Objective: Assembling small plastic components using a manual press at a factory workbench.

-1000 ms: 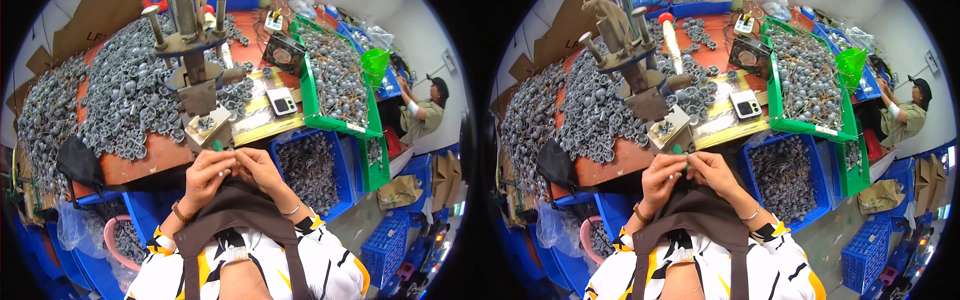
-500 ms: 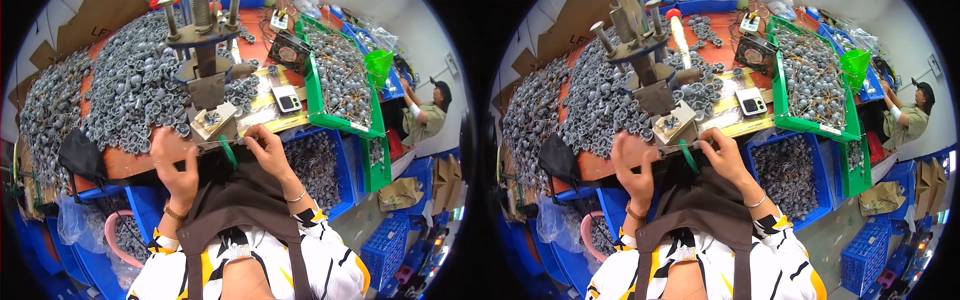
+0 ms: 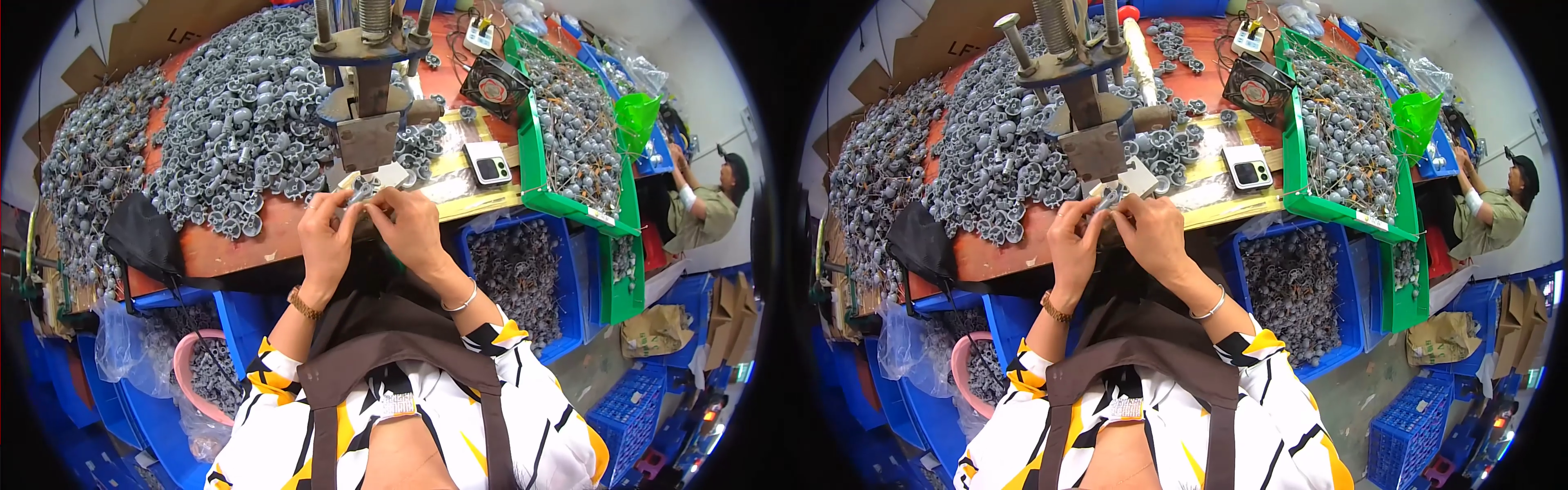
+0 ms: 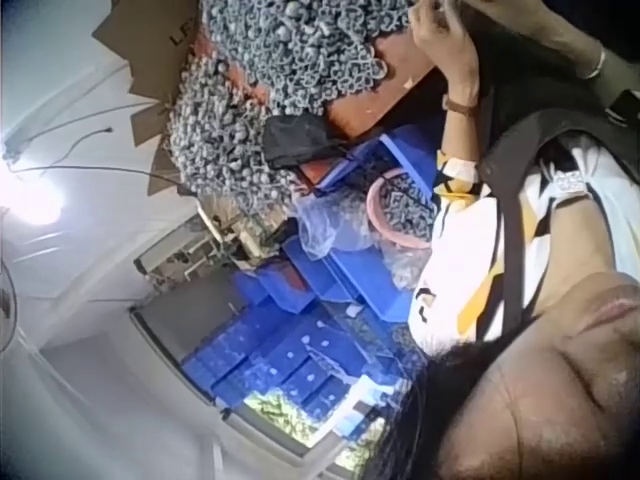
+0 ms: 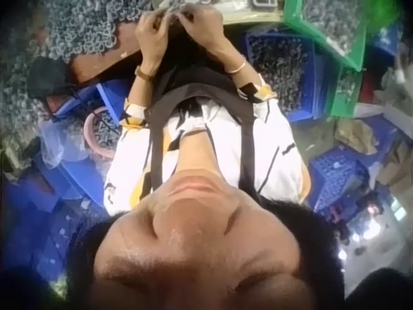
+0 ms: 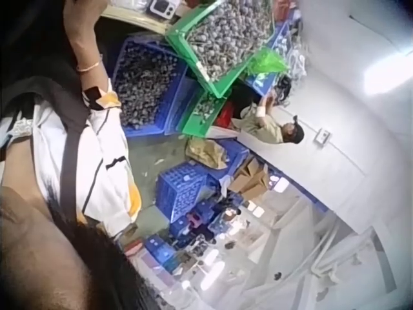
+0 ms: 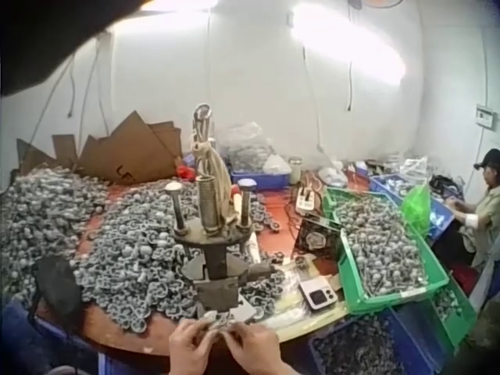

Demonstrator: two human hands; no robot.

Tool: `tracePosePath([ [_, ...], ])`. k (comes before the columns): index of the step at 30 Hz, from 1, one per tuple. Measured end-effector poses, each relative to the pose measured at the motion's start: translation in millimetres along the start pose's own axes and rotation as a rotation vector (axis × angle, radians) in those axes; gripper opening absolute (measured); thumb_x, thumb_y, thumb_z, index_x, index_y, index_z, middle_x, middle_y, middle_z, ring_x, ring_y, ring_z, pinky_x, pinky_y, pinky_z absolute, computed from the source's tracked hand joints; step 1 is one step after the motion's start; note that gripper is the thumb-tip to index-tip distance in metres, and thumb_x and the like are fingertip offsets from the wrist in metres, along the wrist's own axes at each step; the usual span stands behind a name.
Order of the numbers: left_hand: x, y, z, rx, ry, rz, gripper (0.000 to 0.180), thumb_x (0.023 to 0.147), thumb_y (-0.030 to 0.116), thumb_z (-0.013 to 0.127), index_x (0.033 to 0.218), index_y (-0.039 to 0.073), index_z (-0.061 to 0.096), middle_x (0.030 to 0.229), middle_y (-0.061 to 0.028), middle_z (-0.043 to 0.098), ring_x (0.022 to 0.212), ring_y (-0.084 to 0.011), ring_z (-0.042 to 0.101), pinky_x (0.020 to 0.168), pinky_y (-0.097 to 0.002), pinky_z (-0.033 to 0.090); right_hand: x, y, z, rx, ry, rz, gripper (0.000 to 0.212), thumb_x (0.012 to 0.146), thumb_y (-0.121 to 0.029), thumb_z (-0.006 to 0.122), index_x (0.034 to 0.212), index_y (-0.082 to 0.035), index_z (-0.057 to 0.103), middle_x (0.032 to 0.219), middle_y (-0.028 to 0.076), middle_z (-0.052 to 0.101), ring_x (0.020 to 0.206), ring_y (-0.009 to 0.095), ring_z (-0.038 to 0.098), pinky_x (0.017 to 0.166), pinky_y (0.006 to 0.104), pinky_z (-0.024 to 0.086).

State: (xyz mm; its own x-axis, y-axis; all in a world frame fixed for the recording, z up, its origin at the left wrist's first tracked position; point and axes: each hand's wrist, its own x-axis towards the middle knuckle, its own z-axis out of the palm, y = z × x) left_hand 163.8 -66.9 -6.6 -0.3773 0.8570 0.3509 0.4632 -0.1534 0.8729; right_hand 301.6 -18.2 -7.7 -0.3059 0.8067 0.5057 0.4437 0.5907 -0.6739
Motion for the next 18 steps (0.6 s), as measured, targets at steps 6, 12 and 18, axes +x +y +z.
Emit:
tracePosePath([
  [6, 19.6, -8.6, 1.1, 0.046, -0.07, 0.067, 0.02, 0.075, 0.001, 0.073, 0.095, 0.003, 0.07, 0.072, -0.0012, 0.048, 0.058, -0.0078, 0.039, 0.051, -0.0235, 0.032, 4.3, -0.7, 0.4, -0.194, -0.037, -0.037, 0.01, 0.078, -0.012, 0.07, 0.077, -0.005, 0.064, 0.067, 0.007, 0.066, 0.058, 0.026, 0.062, 0.055, 0.0356, 0.047],
  [12, 22.9, -6.6, -3.6, 0.135, -0.098, 0.108, 0.019, 0.072, 0.001, 0.074, 0.09, 0.006, 0.07, 0.073, -0.0055, 0.049, 0.06, -0.0164, 0.046, 0.054, -0.0297, 0.037, 30.2, 16.0, -43.4, 0.166, 0.172, 0.131, 0.008, 0.089, -0.005, 0.063, 0.085, 0.002, 0.065, 0.072, 0.005, 0.066, 0.063, 0.01, 0.06, 0.06, 0.0246, 0.047],
  [18, 14.1, 0.2, 2.0, 0.189, -0.03, 0.058, 0.017, 0.071, 0.003, 0.073, 0.087, 0.007, 0.07, 0.078, -0.0112, 0.053, 0.07, -0.0272, 0.056, 0.062, -0.0366, 0.045, 152.0, 44.8, -64.2, 0.98, 0.012, 0.347, 0.027, 0.097, -0.015, 0.053, 0.118, 0.002, 0.058, 0.101, 0.006, 0.066, 0.086, 0.013, 0.063, 0.076, 0.0262, 0.05],
])
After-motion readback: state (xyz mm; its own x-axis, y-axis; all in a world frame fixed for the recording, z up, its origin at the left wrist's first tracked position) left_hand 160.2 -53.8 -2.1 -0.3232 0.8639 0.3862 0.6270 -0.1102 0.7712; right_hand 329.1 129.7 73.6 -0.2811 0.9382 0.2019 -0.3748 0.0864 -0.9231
